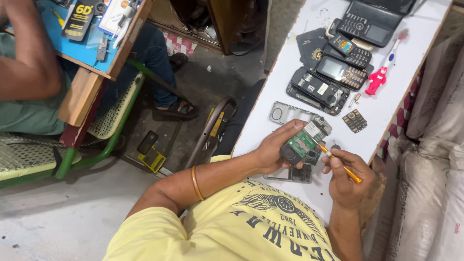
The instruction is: The person uses a small screwdriver to work on the internal components of a disassembled mobile phone. They repeatedly probe and adjust parts on the circuit board while holding the phone in their left hand. The phone remains partially disassembled on the workbench throughout the clip.
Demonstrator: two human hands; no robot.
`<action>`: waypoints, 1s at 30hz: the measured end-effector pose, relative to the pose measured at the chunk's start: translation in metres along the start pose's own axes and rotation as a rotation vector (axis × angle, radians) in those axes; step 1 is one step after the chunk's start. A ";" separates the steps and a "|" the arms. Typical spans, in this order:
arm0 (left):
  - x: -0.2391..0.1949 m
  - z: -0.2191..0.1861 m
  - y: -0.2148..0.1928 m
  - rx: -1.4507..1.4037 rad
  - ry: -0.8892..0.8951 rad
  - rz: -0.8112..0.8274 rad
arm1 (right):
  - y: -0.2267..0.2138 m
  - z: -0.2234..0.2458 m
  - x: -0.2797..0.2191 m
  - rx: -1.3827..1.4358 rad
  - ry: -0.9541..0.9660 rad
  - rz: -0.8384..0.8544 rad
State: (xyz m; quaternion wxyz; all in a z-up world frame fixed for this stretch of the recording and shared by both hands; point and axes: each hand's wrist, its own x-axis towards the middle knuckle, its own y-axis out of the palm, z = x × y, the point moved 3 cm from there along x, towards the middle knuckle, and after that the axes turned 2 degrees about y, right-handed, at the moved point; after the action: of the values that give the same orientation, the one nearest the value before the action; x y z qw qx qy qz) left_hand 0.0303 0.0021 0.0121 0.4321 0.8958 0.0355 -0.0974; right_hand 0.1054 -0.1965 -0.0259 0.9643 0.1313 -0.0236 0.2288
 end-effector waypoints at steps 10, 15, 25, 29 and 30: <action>-0.001 -0.006 0.007 0.008 -0.002 0.043 | -0.004 -0.002 0.000 0.060 -0.007 0.064; 0.000 0.000 0.004 0.048 -0.043 0.021 | 0.000 0.003 0.000 0.053 -0.028 0.072; 0.001 -0.001 0.003 0.024 0.004 0.041 | -0.005 0.001 -0.001 0.075 -0.042 0.071; 0.002 -0.005 0.004 0.000 0.033 0.041 | -0.008 -0.003 0.000 0.074 -0.038 0.084; 0.001 -0.005 0.004 -0.012 0.020 0.026 | -0.009 -0.003 -0.002 0.066 -0.029 0.088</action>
State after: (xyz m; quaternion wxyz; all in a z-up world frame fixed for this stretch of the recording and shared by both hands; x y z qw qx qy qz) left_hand 0.0321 0.0038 0.0180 0.4384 0.8945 0.0286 -0.0829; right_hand 0.1079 -0.2039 -0.0312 0.9480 0.1652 -0.0357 0.2697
